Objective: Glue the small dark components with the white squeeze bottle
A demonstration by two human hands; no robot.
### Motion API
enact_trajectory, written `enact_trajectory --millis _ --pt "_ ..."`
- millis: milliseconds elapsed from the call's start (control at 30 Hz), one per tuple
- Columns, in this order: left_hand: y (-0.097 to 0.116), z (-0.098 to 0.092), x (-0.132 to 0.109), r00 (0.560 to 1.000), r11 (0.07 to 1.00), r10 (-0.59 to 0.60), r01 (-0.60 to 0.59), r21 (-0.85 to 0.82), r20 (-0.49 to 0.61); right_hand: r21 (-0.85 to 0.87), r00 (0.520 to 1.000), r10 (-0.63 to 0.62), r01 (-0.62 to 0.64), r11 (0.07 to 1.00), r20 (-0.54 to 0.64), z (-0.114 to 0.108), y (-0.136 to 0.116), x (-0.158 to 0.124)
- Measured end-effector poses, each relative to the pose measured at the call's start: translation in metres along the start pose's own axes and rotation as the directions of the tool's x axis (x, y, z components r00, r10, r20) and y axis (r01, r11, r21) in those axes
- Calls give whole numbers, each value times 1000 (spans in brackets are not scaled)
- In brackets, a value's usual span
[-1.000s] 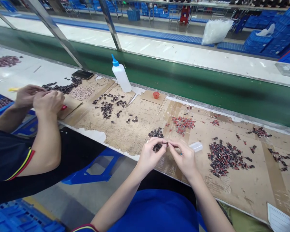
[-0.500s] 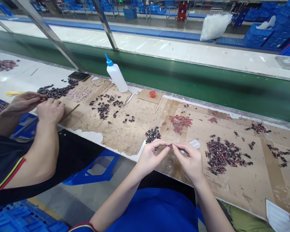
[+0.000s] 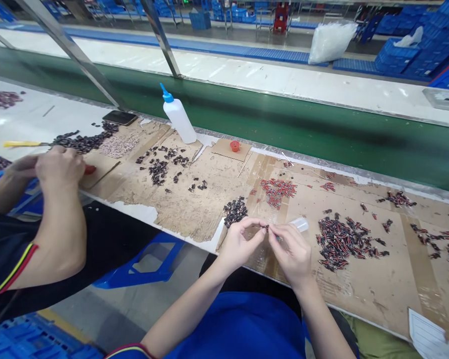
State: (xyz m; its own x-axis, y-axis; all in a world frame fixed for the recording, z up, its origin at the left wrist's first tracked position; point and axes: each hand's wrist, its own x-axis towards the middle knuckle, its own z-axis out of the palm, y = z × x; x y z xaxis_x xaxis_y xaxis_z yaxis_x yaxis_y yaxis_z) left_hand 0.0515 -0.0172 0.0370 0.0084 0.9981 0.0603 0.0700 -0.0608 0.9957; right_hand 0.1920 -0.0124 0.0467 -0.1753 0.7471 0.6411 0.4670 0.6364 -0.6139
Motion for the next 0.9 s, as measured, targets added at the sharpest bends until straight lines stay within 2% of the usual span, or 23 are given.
enact_trajectory --millis 133,200,267,367,433,533,567,633,700,767,833,900 --pt "-6 9 4 984 995 45 -59 75 172 -100 987 160 -162 982 -37 -22 18 -13" --pt "-8 4 11 973 970 100 -142 198 207 -191 949 293 -311 931 -115 -41 30 -20" --pt "-12 -10 25 978 904 157 -199 379 140 -308 892 401 -449 839 -210 -60 39 -24" --pt "-20 -34 53 990 743 137 -122 658 29 -462 830 494 -556 691 -259 -73 40 -22" --pt "-25 -46 71 997 614 78 -67 787 24 -510 747 618 -641 574 -244 -68 33 -14" --pt "-30 -56 87 992 482 -19 -99 870 124 -594 576 809 -694 406 -120 -47 20 3" --pt "-32 -57 90 988 463 -42 -114 879 150 -628 539 840 -677 384 -68 -39 18 9" --pt "-33 -59 92 982 448 -68 -130 885 178 -665 500 866 -649 371 -5 -26 17 19" --pt "-33 -60 93 979 446 -76 -137 884 190 -646 483 876 -669 367 -3 -16 21 22" --pt "-30 -58 90 980 446 -78 -131 885 184 -541 477 879 -743 394 -16 -11 27 19" --pt "-27 -54 84 985 473 -52 -123 873 167 -297 491 871 -827 478 35 -10 32 10" --pt "-24 -47 73 984 540 -1 -149 829 178 2 551 823 -831 556 137 -15 35 -1"
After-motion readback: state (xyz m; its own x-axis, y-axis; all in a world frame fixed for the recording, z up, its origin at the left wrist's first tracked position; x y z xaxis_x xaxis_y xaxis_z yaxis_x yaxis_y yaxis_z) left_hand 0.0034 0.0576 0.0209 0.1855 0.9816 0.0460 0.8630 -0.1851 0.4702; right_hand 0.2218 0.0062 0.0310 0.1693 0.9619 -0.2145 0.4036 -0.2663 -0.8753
